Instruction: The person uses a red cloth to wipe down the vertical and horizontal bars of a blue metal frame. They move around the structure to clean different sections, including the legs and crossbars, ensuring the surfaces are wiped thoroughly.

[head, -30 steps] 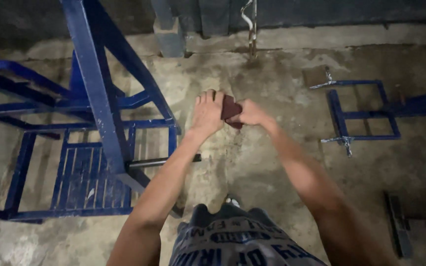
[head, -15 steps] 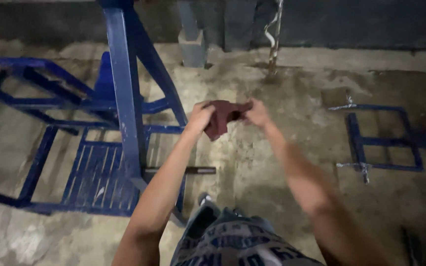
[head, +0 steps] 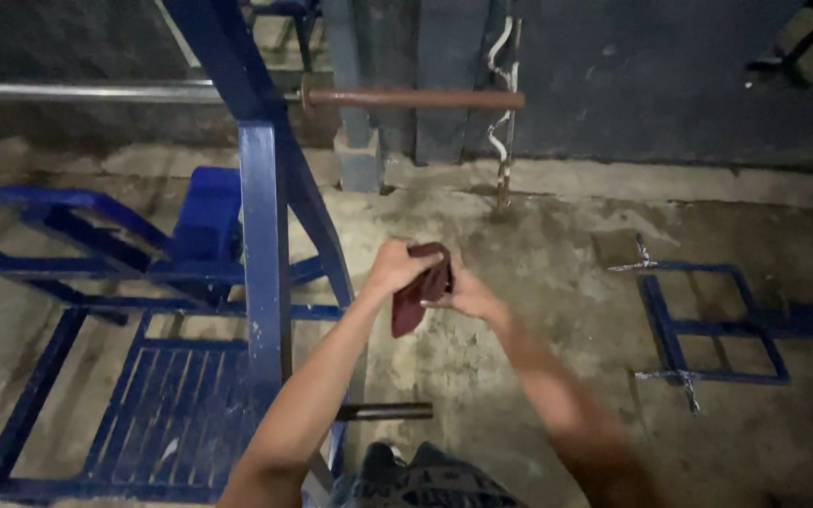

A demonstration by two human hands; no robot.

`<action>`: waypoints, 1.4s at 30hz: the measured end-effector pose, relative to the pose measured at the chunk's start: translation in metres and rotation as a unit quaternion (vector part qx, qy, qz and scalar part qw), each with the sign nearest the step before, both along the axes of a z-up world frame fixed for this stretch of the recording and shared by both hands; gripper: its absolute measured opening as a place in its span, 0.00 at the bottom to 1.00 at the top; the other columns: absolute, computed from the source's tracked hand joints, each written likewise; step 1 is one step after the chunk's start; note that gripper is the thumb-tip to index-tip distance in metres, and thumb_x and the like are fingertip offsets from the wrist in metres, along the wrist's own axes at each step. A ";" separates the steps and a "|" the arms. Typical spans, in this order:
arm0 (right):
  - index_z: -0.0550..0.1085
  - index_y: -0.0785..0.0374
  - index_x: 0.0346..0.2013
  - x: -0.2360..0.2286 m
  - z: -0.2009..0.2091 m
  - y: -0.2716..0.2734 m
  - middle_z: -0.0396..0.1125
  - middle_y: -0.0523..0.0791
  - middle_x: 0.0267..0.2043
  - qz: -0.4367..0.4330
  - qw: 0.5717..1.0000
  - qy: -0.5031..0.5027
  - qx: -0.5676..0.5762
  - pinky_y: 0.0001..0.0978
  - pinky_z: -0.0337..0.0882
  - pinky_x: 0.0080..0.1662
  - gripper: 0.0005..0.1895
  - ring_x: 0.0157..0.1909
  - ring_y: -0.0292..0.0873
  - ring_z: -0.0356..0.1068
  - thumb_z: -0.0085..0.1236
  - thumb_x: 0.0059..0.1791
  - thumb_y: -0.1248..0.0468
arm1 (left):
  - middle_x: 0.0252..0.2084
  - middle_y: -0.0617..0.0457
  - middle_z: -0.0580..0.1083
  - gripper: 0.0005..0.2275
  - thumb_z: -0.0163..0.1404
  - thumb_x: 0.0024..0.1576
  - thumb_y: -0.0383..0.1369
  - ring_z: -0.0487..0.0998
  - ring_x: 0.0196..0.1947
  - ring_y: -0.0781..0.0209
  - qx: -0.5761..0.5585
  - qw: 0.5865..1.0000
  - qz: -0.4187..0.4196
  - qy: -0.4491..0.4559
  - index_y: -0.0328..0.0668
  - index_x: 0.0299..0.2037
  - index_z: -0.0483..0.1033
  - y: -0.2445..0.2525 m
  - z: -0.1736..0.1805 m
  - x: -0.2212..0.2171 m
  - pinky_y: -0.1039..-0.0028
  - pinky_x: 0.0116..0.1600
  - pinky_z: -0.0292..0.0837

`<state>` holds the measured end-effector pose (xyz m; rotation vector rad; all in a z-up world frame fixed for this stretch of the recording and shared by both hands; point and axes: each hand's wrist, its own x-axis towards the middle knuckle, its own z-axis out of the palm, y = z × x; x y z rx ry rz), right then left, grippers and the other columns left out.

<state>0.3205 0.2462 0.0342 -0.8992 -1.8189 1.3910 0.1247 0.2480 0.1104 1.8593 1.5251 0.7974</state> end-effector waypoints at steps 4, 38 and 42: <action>0.57 0.64 0.68 -0.005 -0.012 0.014 0.67 0.48 0.59 -0.031 0.995 0.008 0.089 0.38 0.69 0.59 0.47 0.60 0.41 0.66 0.75 0.40 0.65 | 0.26 0.42 0.77 0.20 0.65 0.57 0.47 0.80 0.27 0.51 -0.033 0.995 -0.009 0.092 0.31 0.34 0.86 0.002 0.045 -0.015 0.64 0.38 0.75; 0.71 0.69 0.52 -0.038 0.172 0.107 0.71 0.47 0.48 -0.372 0.888 0.196 0.187 0.28 0.73 0.45 0.14 0.50 0.42 0.73 0.56 0.54 0.65 | 0.60 0.35 0.69 0.35 0.58 0.40 0.27 0.69 0.61 0.39 0.458 0.856 0.010 0.242 0.26 0.63 0.67 0.097 0.184 -0.055 0.53 0.70 0.59; 0.69 0.66 0.60 -0.063 0.239 0.048 0.67 0.54 0.60 -0.373 0.761 -0.082 0.525 0.48 0.67 0.66 0.28 0.64 0.59 0.66 0.65 0.46 0.69 | 0.61 0.34 0.67 0.35 0.59 0.42 0.28 0.67 0.63 0.36 0.507 0.824 -0.012 0.251 0.23 0.63 0.64 0.101 0.160 -0.039 0.51 0.72 0.55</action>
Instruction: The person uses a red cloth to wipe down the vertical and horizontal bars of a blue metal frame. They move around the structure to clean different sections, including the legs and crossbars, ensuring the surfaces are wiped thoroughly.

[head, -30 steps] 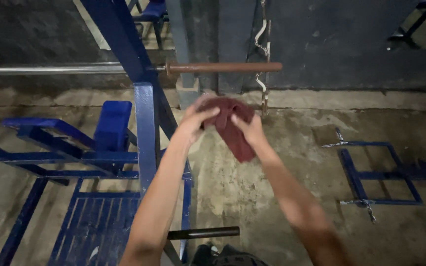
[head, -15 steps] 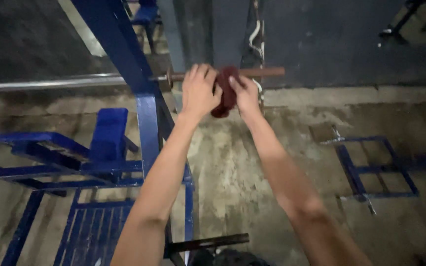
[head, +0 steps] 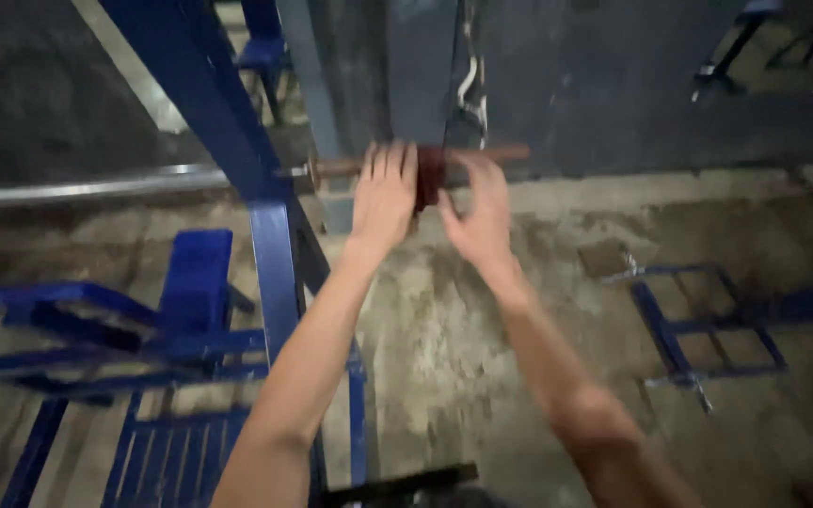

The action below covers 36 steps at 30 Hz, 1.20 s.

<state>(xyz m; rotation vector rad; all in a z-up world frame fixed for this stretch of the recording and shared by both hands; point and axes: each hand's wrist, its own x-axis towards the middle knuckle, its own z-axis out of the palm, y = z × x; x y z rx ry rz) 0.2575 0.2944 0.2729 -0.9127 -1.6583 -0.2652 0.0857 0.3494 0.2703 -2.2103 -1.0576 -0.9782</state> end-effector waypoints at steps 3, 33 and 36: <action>0.68 0.71 0.62 -0.008 0.001 0.024 0.64 0.59 0.62 -0.017 0.985 -0.173 -0.022 0.56 0.59 0.69 0.36 0.68 0.69 0.58 0.65 0.39 0.69 | 0.60 0.38 0.69 0.32 0.57 0.45 0.27 0.69 0.61 0.41 -0.025 0.998 0.059 0.004 0.27 0.64 0.65 0.007 -0.001 -0.002 0.53 0.74 0.55; 0.81 0.61 0.28 -0.037 0.023 0.129 0.75 0.56 0.32 -0.037 0.907 -0.369 -0.197 0.50 0.78 0.40 0.11 0.36 0.57 0.78 0.64 0.34 0.62 | 0.39 0.48 0.77 0.12 0.54 0.51 0.31 0.77 0.45 0.50 0.047 0.978 0.198 0.040 0.42 0.44 0.74 0.036 -0.006 -0.007 0.60 0.58 0.64; 0.81 0.63 0.29 -0.034 0.037 0.124 0.75 0.57 0.32 -0.006 0.913 -0.366 -0.180 0.51 0.77 0.40 0.15 0.36 0.59 0.77 0.66 0.32 0.60 | 0.39 0.49 0.77 0.10 0.55 0.52 0.32 0.78 0.45 0.52 0.098 0.968 0.225 0.053 0.43 0.43 0.74 0.045 -0.015 -0.010 0.59 0.60 0.64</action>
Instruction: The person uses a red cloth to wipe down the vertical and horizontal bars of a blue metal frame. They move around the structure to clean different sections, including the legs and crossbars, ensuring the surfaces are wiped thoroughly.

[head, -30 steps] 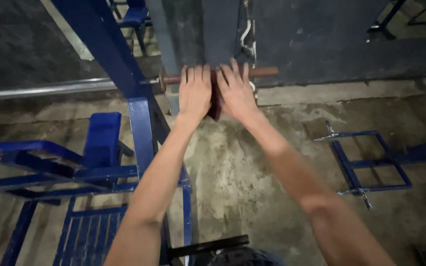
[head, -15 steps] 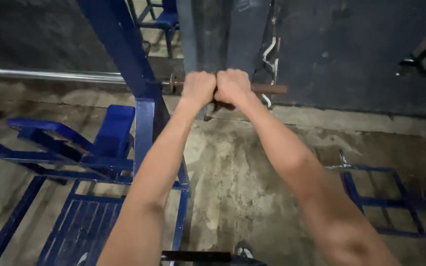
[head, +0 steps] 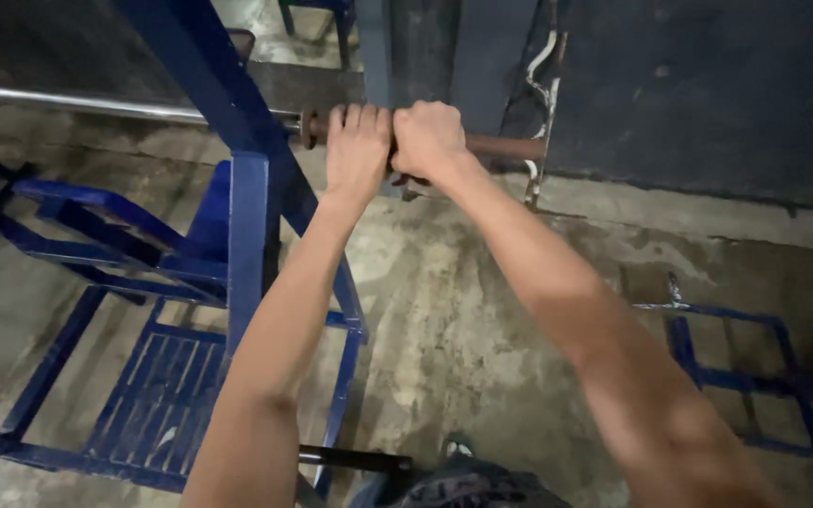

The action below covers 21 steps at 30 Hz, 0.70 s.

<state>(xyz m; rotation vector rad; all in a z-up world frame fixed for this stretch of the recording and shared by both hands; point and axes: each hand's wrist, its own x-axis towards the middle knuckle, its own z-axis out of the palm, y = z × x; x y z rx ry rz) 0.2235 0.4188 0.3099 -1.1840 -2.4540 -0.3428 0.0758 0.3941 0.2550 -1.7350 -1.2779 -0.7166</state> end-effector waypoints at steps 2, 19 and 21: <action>0.81 0.65 0.31 0.000 0.017 0.001 0.75 0.57 0.34 0.004 0.998 0.000 -0.055 0.51 0.77 0.41 0.16 0.39 0.60 0.76 0.66 0.33 0.58 | 0.38 0.47 0.78 0.11 0.55 0.51 0.31 0.78 0.44 0.50 -0.103 0.995 -0.006 0.005 0.42 0.43 0.75 0.001 0.017 -0.006 0.57 0.59 0.64; 0.82 0.59 0.32 -0.062 0.002 -0.012 0.76 0.55 0.37 -0.085 0.995 0.033 -0.035 0.50 0.77 0.43 0.16 0.40 0.57 0.78 0.61 0.40 0.52 | 0.43 0.44 0.80 0.12 0.45 0.63 0.32 0.74 0.56 0.43 -0.168 0.980 0.051 0.096 0.36 0.50 0.79 0.013 0.006 -0.056 0.37 0.77 0.36; 0.82 0.58 0.29 -0.075 -0.002 -0.011 0.76 0.54 0.34 -0.057 0.998 0.039 -0.005 0.51 0.77 0.40 0.12 0.38 0.58 0.77 0.62 0.38 0.54 | 0.49 0.42 0.78 0.13 0.46 0.61 0.34 0.71 0.61 0.41 -0.100 0.991 0.047 0.074 0.36 0.50 0.78 0.023 -0.012 -0.073 0.38 0.74 0.35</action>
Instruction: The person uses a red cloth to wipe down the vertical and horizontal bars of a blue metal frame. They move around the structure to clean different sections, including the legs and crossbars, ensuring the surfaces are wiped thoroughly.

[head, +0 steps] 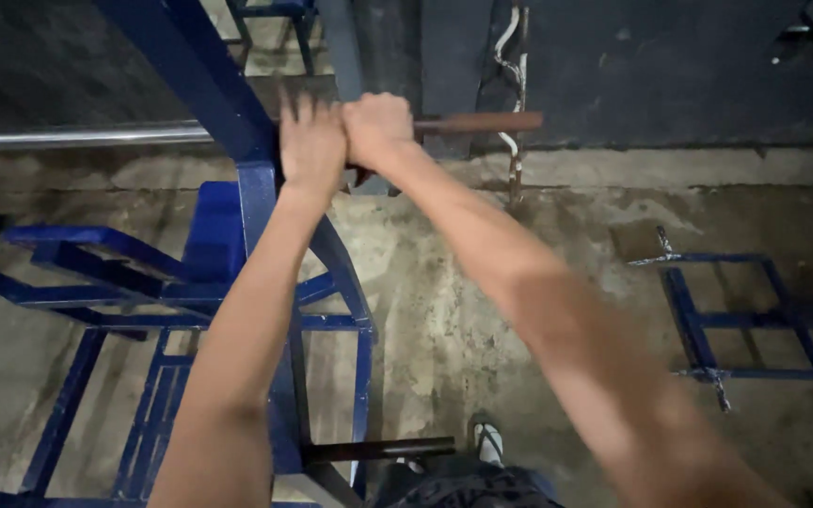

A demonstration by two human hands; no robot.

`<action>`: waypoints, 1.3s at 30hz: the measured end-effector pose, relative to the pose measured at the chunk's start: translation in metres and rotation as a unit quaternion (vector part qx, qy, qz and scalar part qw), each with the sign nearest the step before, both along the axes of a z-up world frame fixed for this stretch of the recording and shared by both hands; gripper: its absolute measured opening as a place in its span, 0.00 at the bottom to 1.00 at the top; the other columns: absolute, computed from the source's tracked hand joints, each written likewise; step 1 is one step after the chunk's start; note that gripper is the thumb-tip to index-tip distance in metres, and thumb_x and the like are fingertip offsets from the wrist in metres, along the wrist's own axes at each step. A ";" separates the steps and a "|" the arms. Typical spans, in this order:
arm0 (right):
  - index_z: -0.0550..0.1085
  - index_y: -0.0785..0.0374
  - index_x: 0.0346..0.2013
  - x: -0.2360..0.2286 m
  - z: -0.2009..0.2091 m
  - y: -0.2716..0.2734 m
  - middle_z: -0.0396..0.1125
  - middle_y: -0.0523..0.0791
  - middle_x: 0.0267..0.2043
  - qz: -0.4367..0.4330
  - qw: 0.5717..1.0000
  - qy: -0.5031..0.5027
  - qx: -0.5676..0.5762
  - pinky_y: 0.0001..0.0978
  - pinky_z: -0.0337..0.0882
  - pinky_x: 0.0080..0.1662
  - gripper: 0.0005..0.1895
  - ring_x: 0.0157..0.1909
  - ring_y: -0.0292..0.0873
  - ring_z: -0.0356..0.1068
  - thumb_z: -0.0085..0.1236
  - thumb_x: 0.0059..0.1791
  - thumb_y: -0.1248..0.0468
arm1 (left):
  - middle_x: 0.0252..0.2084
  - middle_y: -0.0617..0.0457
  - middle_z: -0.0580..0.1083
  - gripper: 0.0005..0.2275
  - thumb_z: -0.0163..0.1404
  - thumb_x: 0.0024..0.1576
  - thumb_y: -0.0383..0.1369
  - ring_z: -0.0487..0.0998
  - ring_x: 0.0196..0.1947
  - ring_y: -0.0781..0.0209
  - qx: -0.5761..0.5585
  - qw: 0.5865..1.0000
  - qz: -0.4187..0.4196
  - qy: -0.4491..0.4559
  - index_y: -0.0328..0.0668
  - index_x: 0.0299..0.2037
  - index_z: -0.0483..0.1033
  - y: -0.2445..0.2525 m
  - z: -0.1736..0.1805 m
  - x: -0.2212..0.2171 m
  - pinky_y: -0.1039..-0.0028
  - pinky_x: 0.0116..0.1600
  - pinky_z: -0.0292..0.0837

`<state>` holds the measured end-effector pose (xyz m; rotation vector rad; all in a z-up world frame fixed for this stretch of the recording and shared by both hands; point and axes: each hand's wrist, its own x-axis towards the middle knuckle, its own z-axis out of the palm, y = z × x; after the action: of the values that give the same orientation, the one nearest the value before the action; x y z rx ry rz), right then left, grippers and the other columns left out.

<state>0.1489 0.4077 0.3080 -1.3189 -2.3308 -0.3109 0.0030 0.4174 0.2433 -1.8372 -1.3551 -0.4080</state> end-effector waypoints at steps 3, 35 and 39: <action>0.82 0.59 0.28 -0.002 -0.014 0.012 0.76 0.54 0.32 0.021 0.999 -0.009 0.037 0.51 0.77 0.38 0.09 0.36 0.58 0.77 0.62 0.38 0.59 | 0.50 0.40 0.77 0.13 0.44 0.66 0.33 0.68 0.65 0.38 -0.040 0.999 0.020 -0.015 0.34 0.53 0.77 -0.020 0.013 0.003 0.37 0.76 0.33; 0.80 0.68 0.29 0.189 0.013 0.015 0.73 0.61 0.33 0.095 0.990 -0.076 -0.072 0.54 0.76 0.43 0.14 0.38 0.64 0.75 0.61 0.34 0.61 | 0.43 0.44 0.76 0.11 0.50 0.56 0.32 0.75 0.51 0.44 -0.031 0.995 -0.079 -0.046 0.38 0.48 0.75 -0.034 0.030 0.171 0.42 0.71 0.51; 0.80 0.66 0.31 0.138 0.008 0.020 0.75 0.58 0.34 0.123 0.987 -0.078 -0.065 0.54 0.76 0.43 0.15 0.39 0.62 0.76 0.61 0.34 0.61 | 0.44 0.44 0.76 0.12 0.49 0.58 0.33 0.74 0.53 0.41 -0.041 0.997 -0.050 -0.047 0.39 0.50 0.75 -0.033 0.028 0.122 0.40 0.74 0.45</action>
<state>0.2868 0.4281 0.3164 -1.0808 -2.6517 -0.1923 0.1250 0.3844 0.2713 -1.9819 -1.3636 -0.5028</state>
